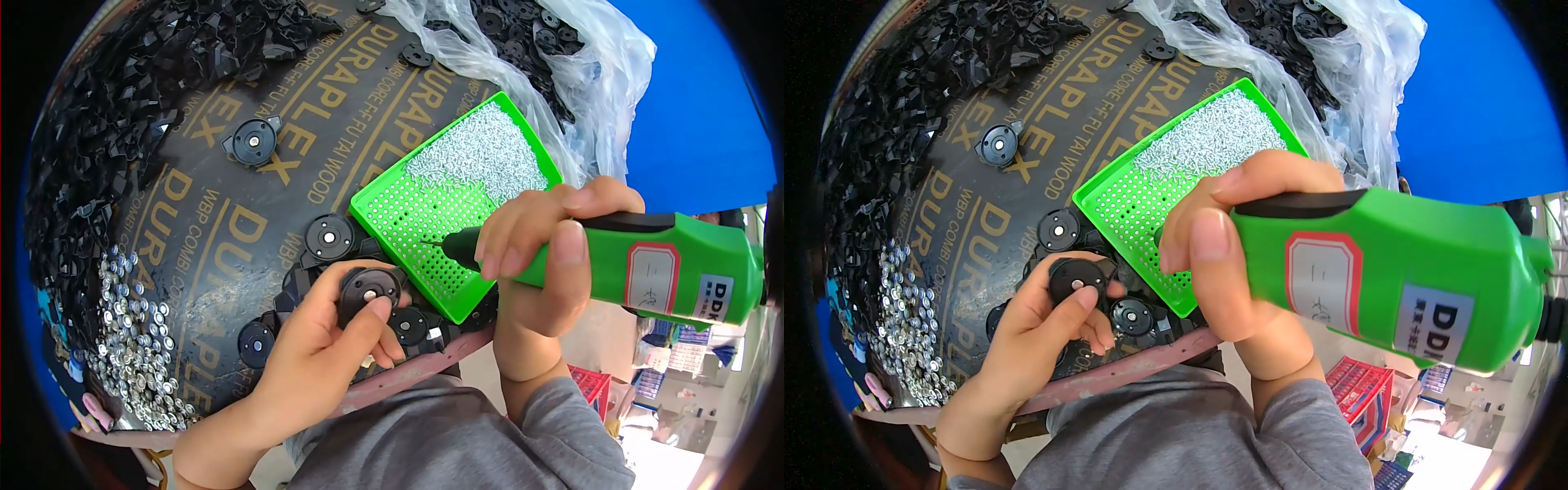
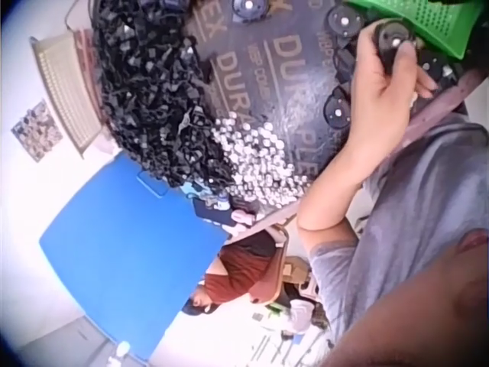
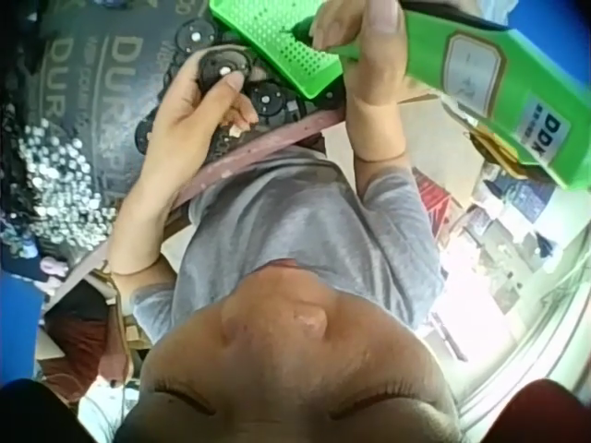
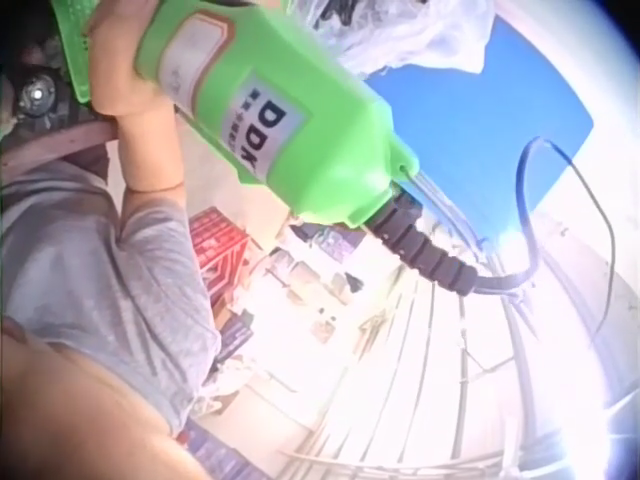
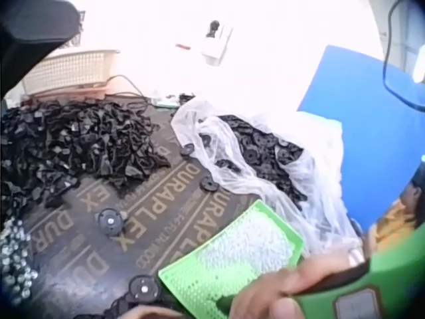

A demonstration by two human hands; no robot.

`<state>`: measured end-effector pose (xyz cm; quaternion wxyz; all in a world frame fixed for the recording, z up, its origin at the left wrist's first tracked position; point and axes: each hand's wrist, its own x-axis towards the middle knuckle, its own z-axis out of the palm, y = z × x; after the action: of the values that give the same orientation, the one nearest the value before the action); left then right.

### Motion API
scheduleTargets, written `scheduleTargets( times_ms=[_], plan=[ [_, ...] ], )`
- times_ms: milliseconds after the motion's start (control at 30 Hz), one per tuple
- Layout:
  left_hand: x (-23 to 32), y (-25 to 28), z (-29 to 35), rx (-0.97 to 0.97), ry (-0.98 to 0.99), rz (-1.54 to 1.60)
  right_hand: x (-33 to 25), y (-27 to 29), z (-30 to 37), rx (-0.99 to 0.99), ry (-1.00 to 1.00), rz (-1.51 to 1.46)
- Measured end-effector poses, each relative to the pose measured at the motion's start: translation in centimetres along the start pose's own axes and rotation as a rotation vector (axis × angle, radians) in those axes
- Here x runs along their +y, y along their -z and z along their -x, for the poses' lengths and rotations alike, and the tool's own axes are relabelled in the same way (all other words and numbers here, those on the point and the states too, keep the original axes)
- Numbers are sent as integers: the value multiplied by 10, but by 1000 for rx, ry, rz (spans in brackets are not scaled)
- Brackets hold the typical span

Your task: The person fastens screws into small circular plastic components using an electric screwdriver at a workbench.

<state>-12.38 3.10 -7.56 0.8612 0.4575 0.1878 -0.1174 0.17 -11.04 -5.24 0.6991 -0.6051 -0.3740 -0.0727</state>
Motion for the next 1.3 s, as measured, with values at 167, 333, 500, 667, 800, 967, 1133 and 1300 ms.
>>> scheduleTargets(
  times_ms=[167, 333, 500, 667, 800, 967, 1133, 1300],
  plan=[
    [-6, 3, -1, -29, 36, -42, 0, 1, 0, -49, -13, 30],
    [-4, -1, 0, -77, 69, -99, -39, 13, -7, -90, 161, -274],
    [-8, 2, 2, -105, 79, -152, -65, -15, 2, -68, 278, -275],
    [-4, -1, 1, -155, 72, -193, -62, -27, 5, 16, 287, -243],
    [-6, 4, 2, -141, 49, -225, -52, -32, 4, -33, 240, -235],
    [-9, 3, 3, -164, -7, -350, -58, -30, 3, -76, 189, -198],
    [-2, -2, 8, -101, -101, -563, -63, -34, 8, 62, 194, -192],
    [30, 0, 21, -102, -14, -718, -55, -5, -4, -477, 152, -350]
  ],
)
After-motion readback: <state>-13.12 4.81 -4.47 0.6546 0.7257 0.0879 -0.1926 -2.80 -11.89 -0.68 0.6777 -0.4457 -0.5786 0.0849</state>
